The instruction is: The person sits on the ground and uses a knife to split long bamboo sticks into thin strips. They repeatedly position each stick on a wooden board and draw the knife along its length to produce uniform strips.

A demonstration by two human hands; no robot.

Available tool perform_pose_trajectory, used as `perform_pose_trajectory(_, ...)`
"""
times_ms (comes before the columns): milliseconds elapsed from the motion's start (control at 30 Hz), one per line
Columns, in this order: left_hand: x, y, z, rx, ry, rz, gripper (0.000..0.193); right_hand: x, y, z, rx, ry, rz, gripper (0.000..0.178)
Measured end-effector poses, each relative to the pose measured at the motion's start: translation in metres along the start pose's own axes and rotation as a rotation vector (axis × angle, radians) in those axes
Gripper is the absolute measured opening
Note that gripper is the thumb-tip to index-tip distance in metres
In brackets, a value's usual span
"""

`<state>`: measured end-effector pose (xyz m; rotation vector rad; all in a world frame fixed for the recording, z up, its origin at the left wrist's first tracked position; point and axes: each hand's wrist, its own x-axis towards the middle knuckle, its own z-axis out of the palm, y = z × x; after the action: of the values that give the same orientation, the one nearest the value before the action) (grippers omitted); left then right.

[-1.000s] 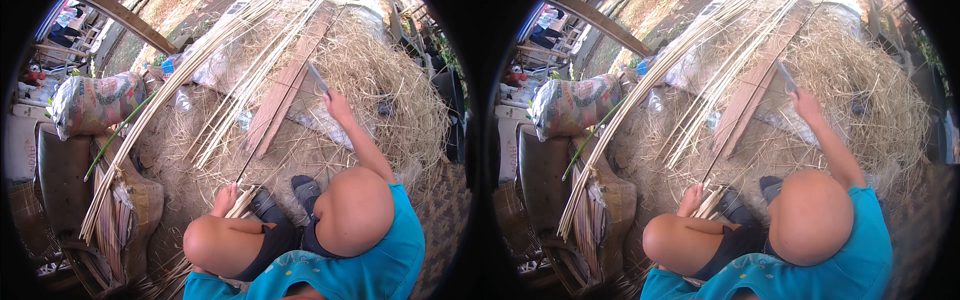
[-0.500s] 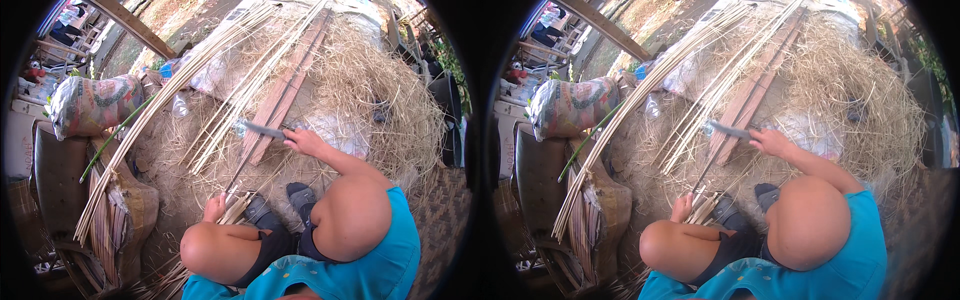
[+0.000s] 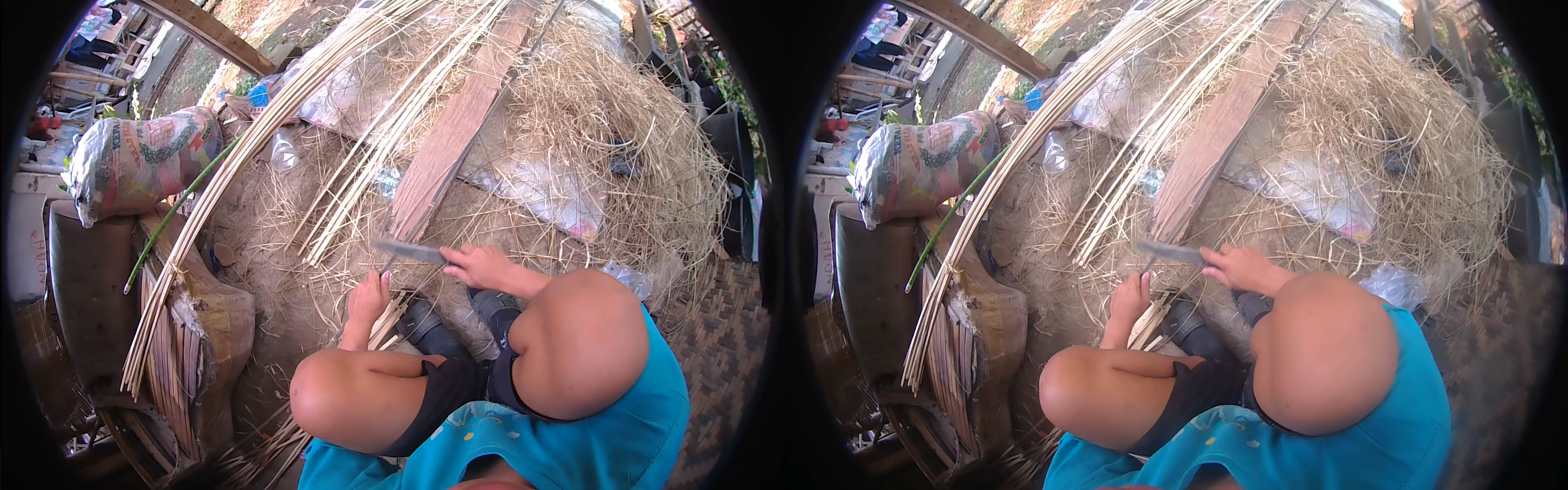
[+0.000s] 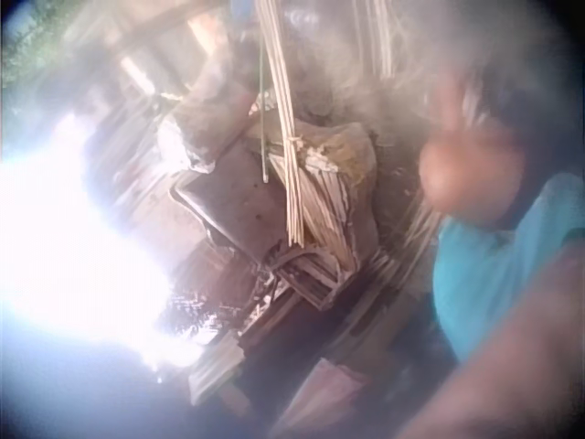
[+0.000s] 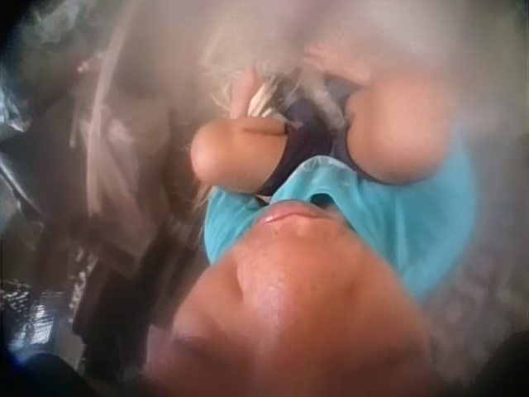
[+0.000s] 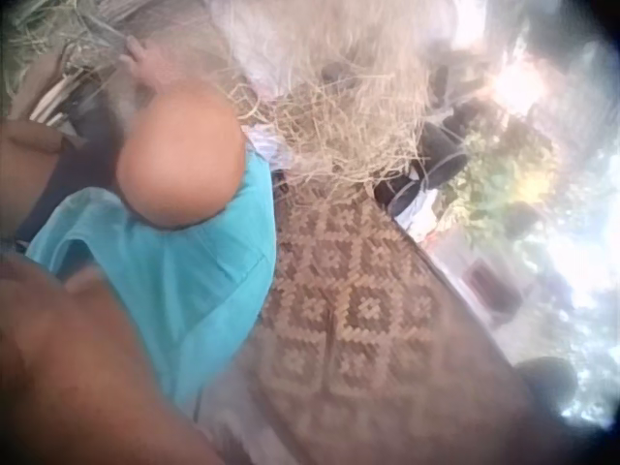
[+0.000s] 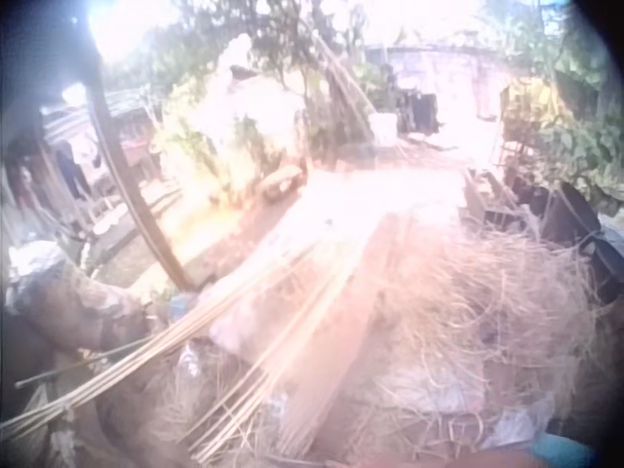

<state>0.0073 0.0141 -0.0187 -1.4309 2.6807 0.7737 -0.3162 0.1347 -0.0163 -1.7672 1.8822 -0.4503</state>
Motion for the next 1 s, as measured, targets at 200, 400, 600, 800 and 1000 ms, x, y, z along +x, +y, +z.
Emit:
perform_pose_trajectory(200,-0.055,-0.052,0.005,0.146,-0.102,-0.099,0.041,0.029,0.164,-0.118,-0.126,0.418,0.575,0.033)
perform_pose_trajectory(400,-0.008,-0.001,-0.009,-0.178,-0.110,-0.157,0.050,0.045,0.107,-0.068,-0.087,0.353,0.274,0.040)
perform_pose_trajectory(600,-0.081,-0.068,-0.023,-0.253,-0.126,-0.329,0.052,0.049,0.074,-0.042,-0.053,0.225,0.199,0.044)
perform_pose_trajectory(800,-0.050,-0.062,-0.009,-0.394,-0.189,-0.369,0.053,0.053,0.069,-0.047,-0.034,0.221,0.231,0.041)
perform_pose_trajectory(1000,-0.036,-0.066,0.007,-0.483,-0.098,-0.197,0.050,0.043,0.096,-0.057,-0.033,0.267,0.143,0.037)
